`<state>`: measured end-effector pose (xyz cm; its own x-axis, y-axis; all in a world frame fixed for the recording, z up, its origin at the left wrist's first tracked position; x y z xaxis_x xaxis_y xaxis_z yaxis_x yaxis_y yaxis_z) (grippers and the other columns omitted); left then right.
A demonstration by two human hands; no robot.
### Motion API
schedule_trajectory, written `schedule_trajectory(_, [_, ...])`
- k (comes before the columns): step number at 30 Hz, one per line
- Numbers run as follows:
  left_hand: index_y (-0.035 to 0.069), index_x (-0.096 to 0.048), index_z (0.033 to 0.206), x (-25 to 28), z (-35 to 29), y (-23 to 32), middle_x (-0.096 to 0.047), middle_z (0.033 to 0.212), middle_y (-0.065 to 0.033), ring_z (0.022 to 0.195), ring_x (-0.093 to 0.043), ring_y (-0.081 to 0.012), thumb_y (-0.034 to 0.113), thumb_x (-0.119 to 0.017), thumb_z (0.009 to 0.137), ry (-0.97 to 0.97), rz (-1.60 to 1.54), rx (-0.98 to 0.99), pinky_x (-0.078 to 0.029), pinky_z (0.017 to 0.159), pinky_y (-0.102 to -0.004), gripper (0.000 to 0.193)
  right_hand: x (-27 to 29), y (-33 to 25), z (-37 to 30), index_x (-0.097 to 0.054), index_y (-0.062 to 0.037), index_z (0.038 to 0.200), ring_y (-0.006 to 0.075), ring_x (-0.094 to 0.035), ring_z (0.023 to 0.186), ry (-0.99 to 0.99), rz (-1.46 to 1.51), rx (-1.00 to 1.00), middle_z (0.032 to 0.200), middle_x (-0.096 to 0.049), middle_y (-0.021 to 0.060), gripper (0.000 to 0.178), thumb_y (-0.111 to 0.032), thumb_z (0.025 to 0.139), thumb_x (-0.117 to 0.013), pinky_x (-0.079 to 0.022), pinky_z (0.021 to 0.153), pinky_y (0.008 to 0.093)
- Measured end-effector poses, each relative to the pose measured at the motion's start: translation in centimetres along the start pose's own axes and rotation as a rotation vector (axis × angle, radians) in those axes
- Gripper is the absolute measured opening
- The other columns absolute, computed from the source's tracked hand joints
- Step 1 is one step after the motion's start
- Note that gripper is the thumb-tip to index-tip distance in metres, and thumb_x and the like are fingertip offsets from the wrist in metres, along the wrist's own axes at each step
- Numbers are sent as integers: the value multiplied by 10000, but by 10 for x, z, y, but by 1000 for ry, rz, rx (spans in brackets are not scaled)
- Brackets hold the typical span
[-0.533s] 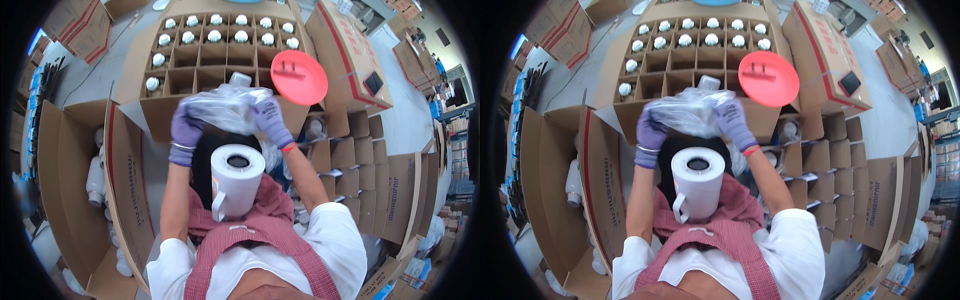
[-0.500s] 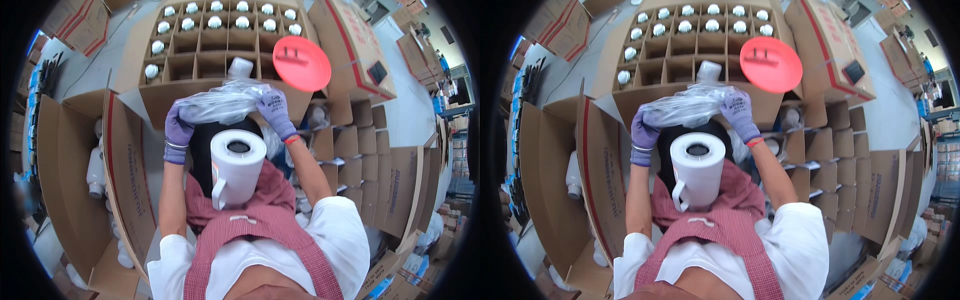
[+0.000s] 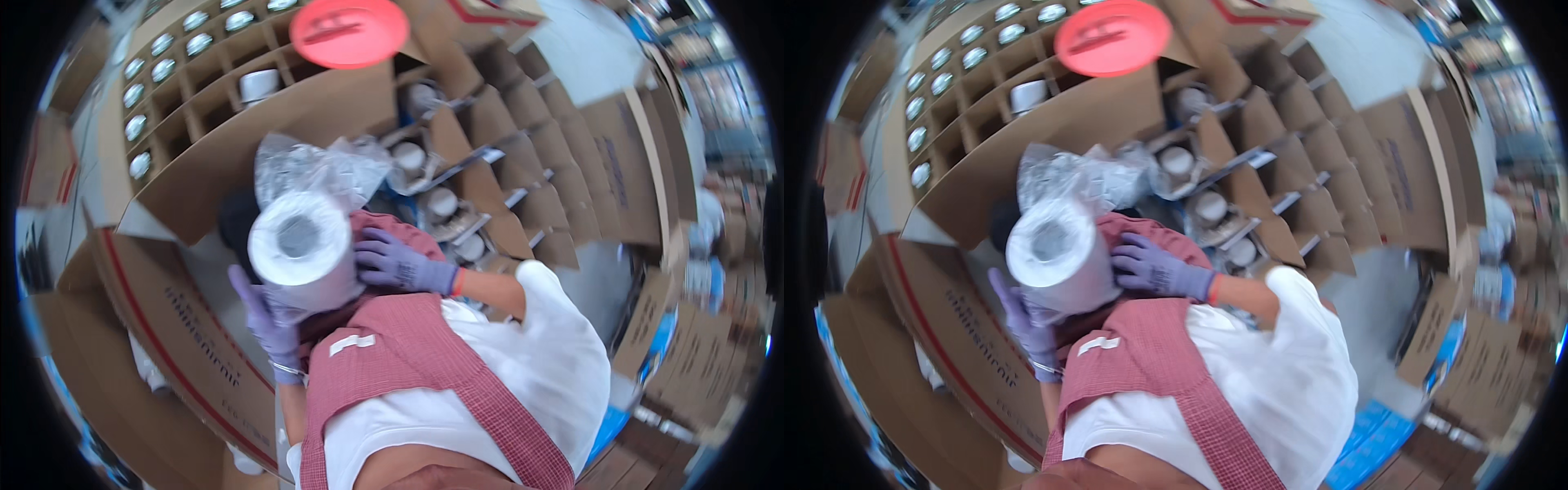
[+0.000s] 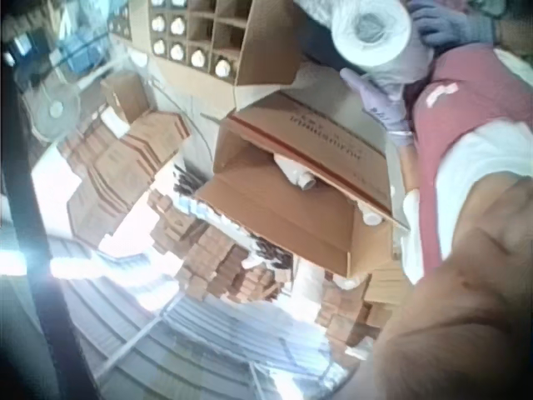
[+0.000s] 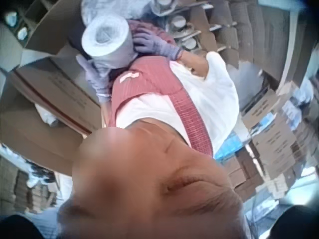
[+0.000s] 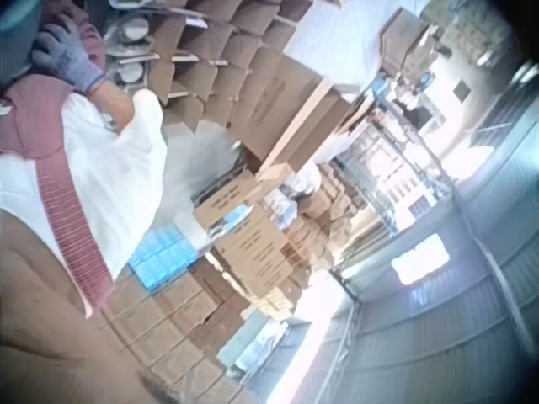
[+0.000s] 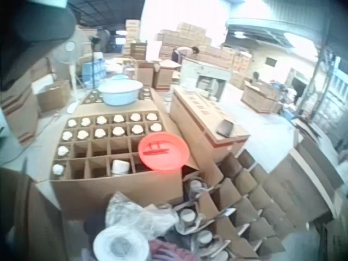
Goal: The person assembles white electric kettles by inserting metal heating elements into the base, securing lids, and attaching handles. They then wrap each completed unit in plastic and place it into a cardboard box.
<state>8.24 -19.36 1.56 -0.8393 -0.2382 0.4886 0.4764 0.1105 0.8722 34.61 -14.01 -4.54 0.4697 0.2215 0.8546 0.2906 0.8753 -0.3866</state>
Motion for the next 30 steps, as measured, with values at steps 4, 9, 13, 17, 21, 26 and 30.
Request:
schedule_trajectory(4, [14, -279, 1535, -18, 32, -4, -380, 1542, -150, 1366, -425, -254, 160, -511, 975, 25, -590, 67, -337, 1141, -380, 624, 0, -14, -4, -598, -105, 1008, 326, -511, 1175, 137, 19, -132, 1176, -562, 150, 261, -236, 784, -611, -331, 1099, 549])
schedule_trajectory(9, [-11, -340, 1503, -21, -6, -18, -435, 1489, -190, 1318, -479, -311, 169, -533, 972, -6, -366, -125, -371, 1125, -436, 593, -31, -23, -19, -609, -81, 1007, 333, -515, 1182, 258, -47, -282, 1173, -575, 156, 291, -256, 775, -617, -340, 1103, 512])
schedule_trajectory(13, [-30, -473, 1401, -14, 36, 16, -502, 1419, -192, 1255, -534, -323, 195, -605, 927, -21, -253, -197, -428, 1069, -443, 541, 19, -51, -15, -385, -107, 1479, 413, -384, 1345, 406, 305, -468, 1515, -321, 225, 809, -421, 810, -714, -316, 1132, 496])
schedule_trajectory(17, [-13, -562, 1303, -18, 98, -3, -574, 1337, -219, 1227, -559, -375, 180, -680, 874, -139, 400, -869, -438, 1044, -451, 485, 45, -68, 0, -254, -122, 1537, 476, -215, 1438, 713, 366, -438, 1573, -124, 267, 1032, -466, 730, -796, -250, 1175, 508])
schedule_trajectory(21, [-13, -556, 1315, -105, 68, 109, -510, 1415, -191, 1309, -493, -358, 119, -687, 871, -189, -327, -558, -400, 1092, -453, 482, 62, -45, -19, -344, -104, 1419, 348, -426, 1305, 1286, 67, -755, 1392, -391, 188, 968, -162, 601, -858, -344, 1112, 434])
schedule_trajectory(26, [41, -563, 1334, -171, -32, 131, -504, 1352, -202, 1228, -485, -393, 96, -633, 850, -649, -299, -839, -387, 1059, -477, 493, 114, -44, -83, -378, -61, 1393, 273, -509, 1176, 1674, 921, -809, 1250, -503, 110, 784, -238, 752, -792, -420, 1060, 398])
schedule_trajectory(30, [29, -574, 1330, -213, -74, 143, -597, 1270, -177, 1212, -536, -342, 88, -558, 923, -1072, -338, -764, -397, 1060, -398, 411, 144, -32, -172, -381, -66, 1402, 277, -519, 1177, 1785, 889, -834, 1266, -505, 124, 740, -251, 791, -755, -436, 1046, 396])
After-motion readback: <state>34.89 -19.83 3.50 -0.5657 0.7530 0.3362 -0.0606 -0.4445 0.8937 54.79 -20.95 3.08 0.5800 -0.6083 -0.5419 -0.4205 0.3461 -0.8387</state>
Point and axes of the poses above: each hand's wrist, its own z-axis towards the middle knuckle, its own x-axis out of the back of the hand, y = z × x, the point moved 2 cm from there along z, towards the middle knuckle
